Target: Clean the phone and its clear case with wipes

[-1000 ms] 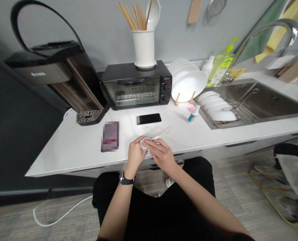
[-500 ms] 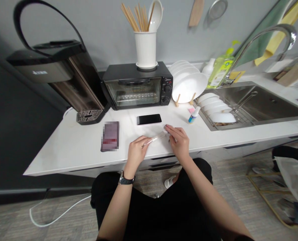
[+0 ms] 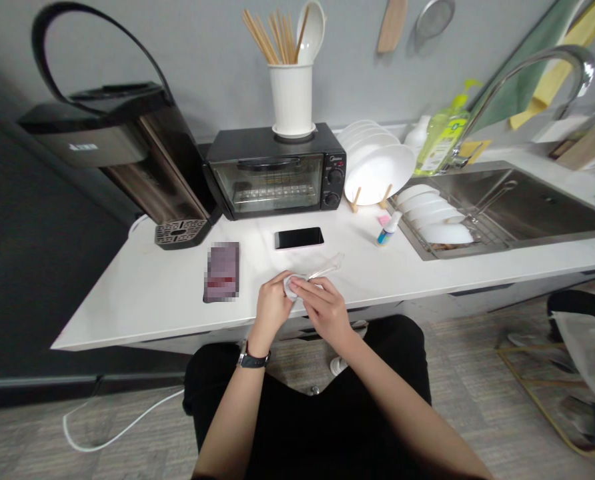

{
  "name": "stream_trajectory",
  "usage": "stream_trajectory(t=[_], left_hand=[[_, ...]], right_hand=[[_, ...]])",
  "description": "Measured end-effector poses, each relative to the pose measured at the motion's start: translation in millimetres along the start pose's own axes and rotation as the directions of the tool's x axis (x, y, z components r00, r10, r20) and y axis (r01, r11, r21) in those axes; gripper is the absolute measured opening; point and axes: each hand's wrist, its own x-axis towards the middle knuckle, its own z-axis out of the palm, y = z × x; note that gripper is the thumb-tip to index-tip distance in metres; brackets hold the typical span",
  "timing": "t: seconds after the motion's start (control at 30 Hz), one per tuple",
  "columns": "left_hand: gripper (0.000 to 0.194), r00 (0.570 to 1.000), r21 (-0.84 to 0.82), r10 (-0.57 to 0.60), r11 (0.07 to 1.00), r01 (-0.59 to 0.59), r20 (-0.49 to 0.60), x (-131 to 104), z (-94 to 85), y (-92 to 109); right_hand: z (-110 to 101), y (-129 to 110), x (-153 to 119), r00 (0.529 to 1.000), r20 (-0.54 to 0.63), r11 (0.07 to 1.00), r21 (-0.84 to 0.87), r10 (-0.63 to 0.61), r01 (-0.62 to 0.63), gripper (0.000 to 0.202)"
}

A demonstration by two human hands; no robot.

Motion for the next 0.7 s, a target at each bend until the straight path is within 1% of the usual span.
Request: stream_trajectory(t=[0.1,0.27,0.37,0.43,0.53,0.7], left_hand=[[0.024,1.0,-0.016,0.018,1.0,-0.018,0.024,0,1.0,-1],[0.021,1.0,-0.068,0.015,0.998,-0.014,0.012,1,2.7,-3],[0.021,1.0,-0.073,0.01,0.997,-0.01,0.004,2,2.7,-2],[0.021,1.0,-0.08,0.009,0.997,-0.009,0.001,2,2.5,-1],[0.02,1.0,-0.077,0.009,0.997,-0.009,0.005,3,2.5,0],[0.022,0.999,-0.007,-0.029,1.0,0.029,-0.025,2,1.0,-1]], right_hand=[[-16,17,2,1.0,-0.019,1.0,-0.021,0.017,-0.017,0.061],[-47,53,11,0.986,-0.107,0.982,-0.129,0.124,-0.138,0.053],[-56,63,14,0.979,-0.132,0.97,-0.168,0.152,-0.173,0.05],[-52,61,14,0.977,-0.143,0.967,-0.177,0.156,-0.181,0.05],[-35,44,11,0.98,-0.142,0.972,-0.166,0.141,-0.165,0.052],[1,3,5,0.998,-0.012,0.998,-0.032,0.056,-0.057,0.055]])
